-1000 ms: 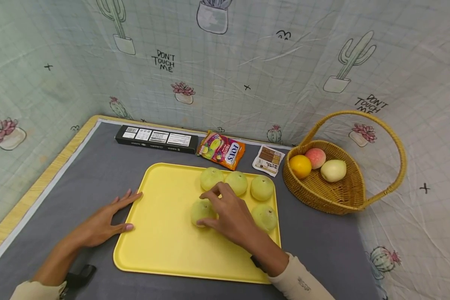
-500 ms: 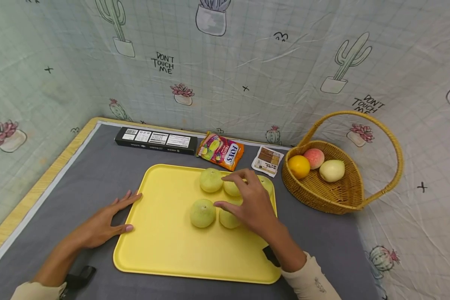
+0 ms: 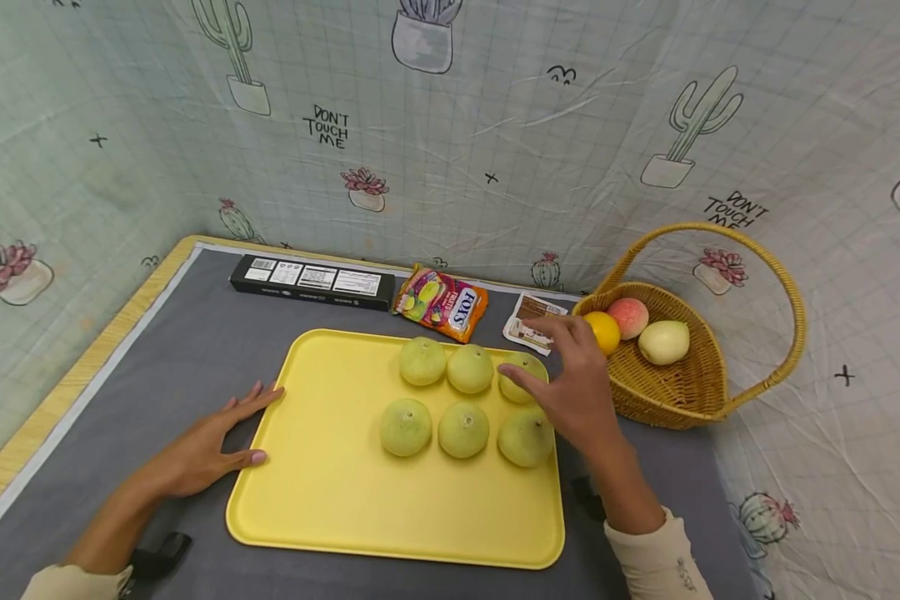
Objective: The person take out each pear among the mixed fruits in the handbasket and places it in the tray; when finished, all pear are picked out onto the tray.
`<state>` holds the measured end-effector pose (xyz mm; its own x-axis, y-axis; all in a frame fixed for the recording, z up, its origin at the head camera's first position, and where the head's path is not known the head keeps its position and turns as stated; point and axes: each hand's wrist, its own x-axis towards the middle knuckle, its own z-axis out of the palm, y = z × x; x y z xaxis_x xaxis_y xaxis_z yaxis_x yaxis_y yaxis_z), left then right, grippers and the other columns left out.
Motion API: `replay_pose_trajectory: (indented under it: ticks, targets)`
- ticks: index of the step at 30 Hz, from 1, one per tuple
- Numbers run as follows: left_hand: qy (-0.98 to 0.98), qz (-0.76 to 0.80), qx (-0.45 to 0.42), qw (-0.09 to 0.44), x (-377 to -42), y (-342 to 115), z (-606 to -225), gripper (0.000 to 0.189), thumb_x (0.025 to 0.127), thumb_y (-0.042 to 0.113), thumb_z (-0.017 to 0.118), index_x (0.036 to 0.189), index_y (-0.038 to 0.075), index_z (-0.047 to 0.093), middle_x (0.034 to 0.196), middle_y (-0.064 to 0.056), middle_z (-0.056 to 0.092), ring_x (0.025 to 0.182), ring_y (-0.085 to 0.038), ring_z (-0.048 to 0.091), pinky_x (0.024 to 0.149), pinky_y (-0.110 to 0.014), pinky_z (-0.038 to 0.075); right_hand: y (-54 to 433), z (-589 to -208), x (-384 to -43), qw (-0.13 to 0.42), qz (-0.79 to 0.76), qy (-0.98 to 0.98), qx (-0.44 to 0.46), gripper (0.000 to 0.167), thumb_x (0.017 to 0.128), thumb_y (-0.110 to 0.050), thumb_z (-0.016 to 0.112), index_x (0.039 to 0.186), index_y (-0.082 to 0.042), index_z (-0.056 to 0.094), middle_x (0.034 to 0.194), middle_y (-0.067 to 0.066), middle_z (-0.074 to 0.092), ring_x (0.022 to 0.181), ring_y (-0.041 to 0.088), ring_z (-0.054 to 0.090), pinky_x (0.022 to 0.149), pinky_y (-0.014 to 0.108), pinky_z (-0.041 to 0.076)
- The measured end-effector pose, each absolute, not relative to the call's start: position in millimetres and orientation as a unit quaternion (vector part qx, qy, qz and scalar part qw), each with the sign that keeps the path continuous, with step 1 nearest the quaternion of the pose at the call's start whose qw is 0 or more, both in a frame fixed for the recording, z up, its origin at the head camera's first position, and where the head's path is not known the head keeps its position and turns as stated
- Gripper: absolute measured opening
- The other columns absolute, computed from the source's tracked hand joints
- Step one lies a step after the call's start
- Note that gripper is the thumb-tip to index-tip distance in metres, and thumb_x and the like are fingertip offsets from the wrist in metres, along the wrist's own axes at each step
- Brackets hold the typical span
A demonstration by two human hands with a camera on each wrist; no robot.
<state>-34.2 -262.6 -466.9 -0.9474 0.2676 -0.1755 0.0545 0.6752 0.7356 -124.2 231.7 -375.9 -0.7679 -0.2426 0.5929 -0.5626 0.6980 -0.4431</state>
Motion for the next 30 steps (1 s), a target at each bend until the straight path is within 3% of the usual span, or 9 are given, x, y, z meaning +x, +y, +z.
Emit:
replay_pose_trajectory:
  ticks: [7, 10, 17, 24, 30]
  targets:
    - [0.905, 0.394, 0.089, 0.133, -34, -262, -466, 0.092, 0.089, 0.032, 0.085, 0.167, 0.023, 0.037, 0.176, -0.023, 0.021, 0.160, -0.058, 0.012, 0.121, -0.083, 0.015, 259, -379, -138, 0.269, 0.341, -0.884, 0.174, 0.064, 0.074, -0.010, 0.099, 0.132, -0.006, 0.071, 0.124, 0.019, 0.065, 0.111, 0.037, 0.066, 0.096, 0.005, 0.042]
    - [0.905, 0.394, 0.091, 0.134, -33, -262, -466, 0.092, 0.089, 0.032, 0.085, 0.167, 0.022, 0.037, 0.176, -0.023, 0.021, 0.160, -0.059, 0.012, 0.121, -0.083, 0.014, 270, -383, -144, 0.270, 0.358, -0.883, 0.138, 0.062, 0.076, -0.009, 0.097, 0.132, -0.005, 0.071, 0.124, 0.018, 0.064, 0.111, 0.031, 0.066, 0.095, 0.002, 0.043]
    - [0.903, 0.396, 0.093, 0.134, -32, -262, -465, 0.092, 0.089, 0.031, 0.085, 0.167, 0.021, 0.038, 0.176, -0.022, 0.022, 0.160, -0.059, 0.012, 0.121, -0.083, 0.014, 291, -390, -151, 0.267, 0.424, -0.864, 0.055, 0.055, 0.083, -0.011, 0.093, 0.134, -0.007, 0.071, 0.124, 0.000, 0.065, 0.107, 0.010, 0.064, 0.088, 0.004, 0.052]
    - [0.902, 0.400, 0.095, 0.132, -32, -263, -464, 0.092, 0.089, 0.031, 0.084, 0.167, 0.021, 0.038, 0.175, -0.024, 0.022, 0.160, -0.059, 0.012, 0.121, -0.083, 0.014, 321, -392, -167, 0.255, 0.433, -0.864, -0.041, 0.056, 0.088, -0.032, 0.090, 0.137, -0.015, 0.069, 0.130, -0.005, 0.066, 0.110, 0.004, 0.060, 0.091, 0.011, 0.050]
    - [0.903, 0.397, 0.095, 0.130, -32, -262, -464, 0.092, 0.089, 0.032, 0.084, 0.167, 0.021, 0.038, 0.175, -0.024, 0.022, 0.160, -0.059, 0.012, 0.121, -0.083, 0.014, 349, -403, -183, 0.269, 0.446, -0.850, -0.080, 0.055, 0.086, -0.035, 0.091, 0.135, -0.017, 0.072, 0.126, -0.009, 0.066, 0.112, 0.003, 0.059, 0.095, 0.017, 0.051]
